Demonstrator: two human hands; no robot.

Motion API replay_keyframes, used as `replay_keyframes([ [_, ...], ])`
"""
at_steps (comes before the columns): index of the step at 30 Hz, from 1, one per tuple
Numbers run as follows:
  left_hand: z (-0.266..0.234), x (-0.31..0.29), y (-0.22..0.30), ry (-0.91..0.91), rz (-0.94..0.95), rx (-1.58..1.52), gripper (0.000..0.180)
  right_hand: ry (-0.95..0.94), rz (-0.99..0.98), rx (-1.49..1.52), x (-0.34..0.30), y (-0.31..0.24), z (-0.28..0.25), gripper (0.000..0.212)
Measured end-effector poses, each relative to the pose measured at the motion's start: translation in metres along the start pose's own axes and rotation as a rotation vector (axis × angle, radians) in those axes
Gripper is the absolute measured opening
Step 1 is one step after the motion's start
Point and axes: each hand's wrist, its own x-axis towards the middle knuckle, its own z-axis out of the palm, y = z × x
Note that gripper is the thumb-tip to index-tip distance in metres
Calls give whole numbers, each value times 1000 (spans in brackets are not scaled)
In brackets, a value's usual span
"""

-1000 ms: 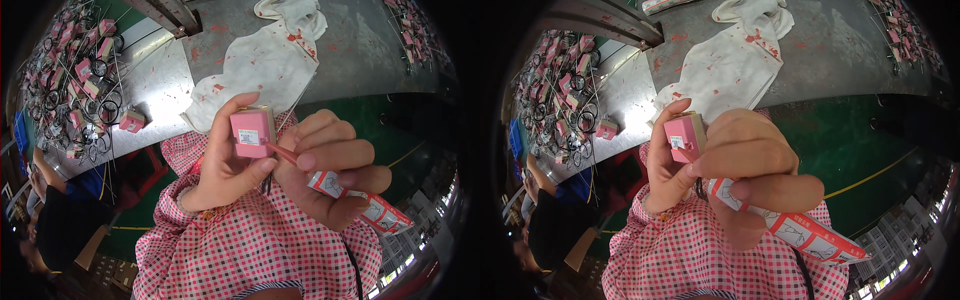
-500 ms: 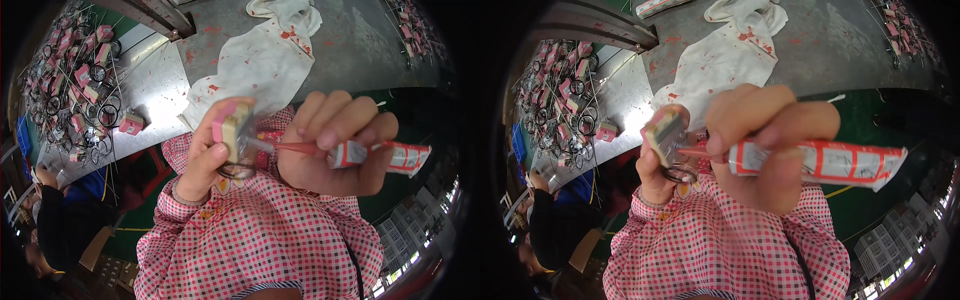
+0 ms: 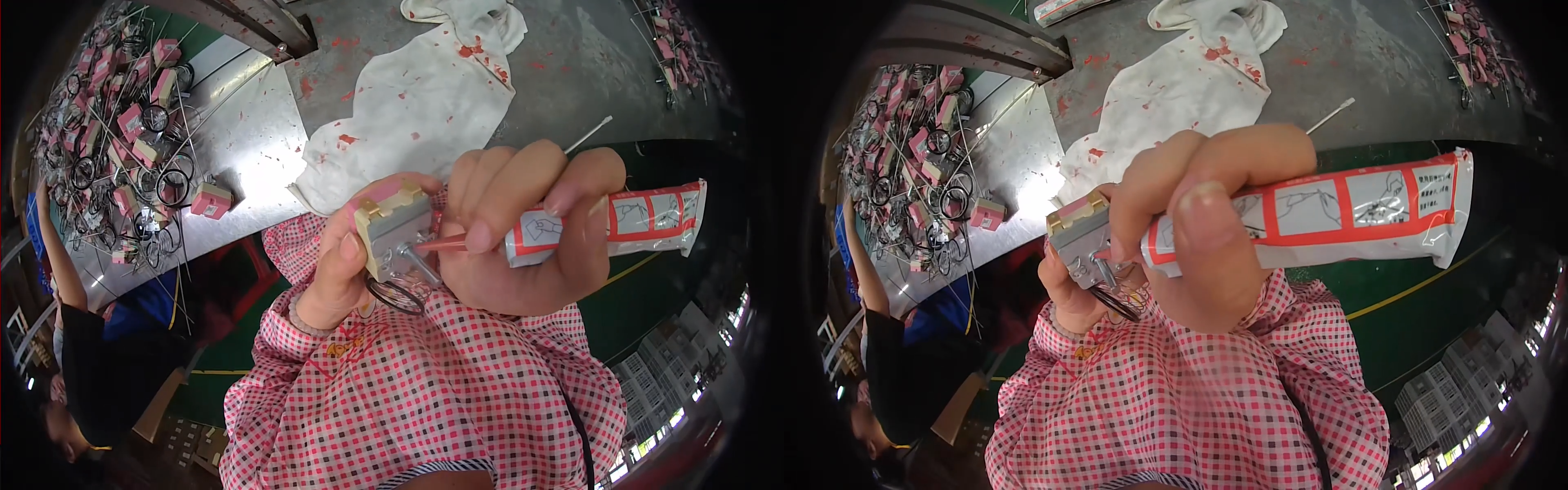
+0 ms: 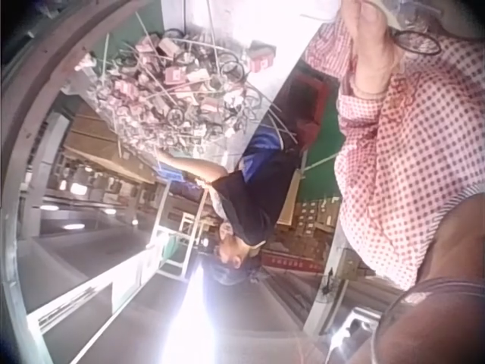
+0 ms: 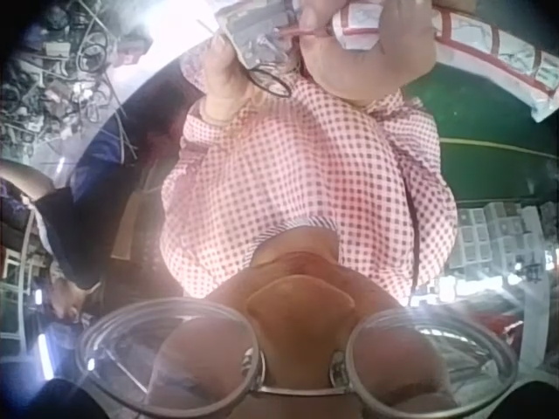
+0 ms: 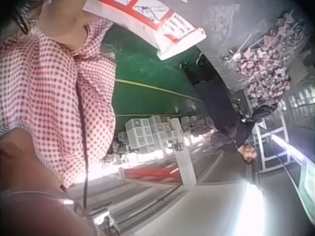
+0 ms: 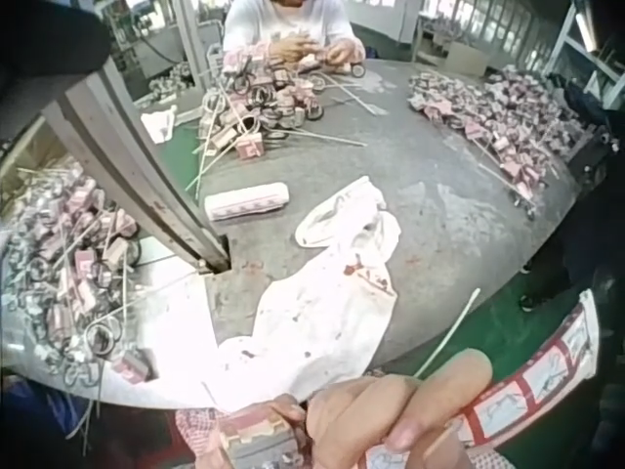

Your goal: Applying red sealant from a tube onto small pink components on an assembly line.

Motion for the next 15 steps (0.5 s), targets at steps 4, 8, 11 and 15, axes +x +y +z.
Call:
replay_keyframes([
  [4,2,-1,2,11,-18,-1,78,-12,-11,-11,6,3,1,24],
  [8,-2,-2,-1,72,-76,22,72,-14,49,-42,15,4,4,24],
  [11,-4,-2,0,50,-150,-124,68,-57,60,-97,11,12,0,19],
  [15,-3,0,1,77,-107,-41,66,-112,-200,-307,10,23,1,15],
])
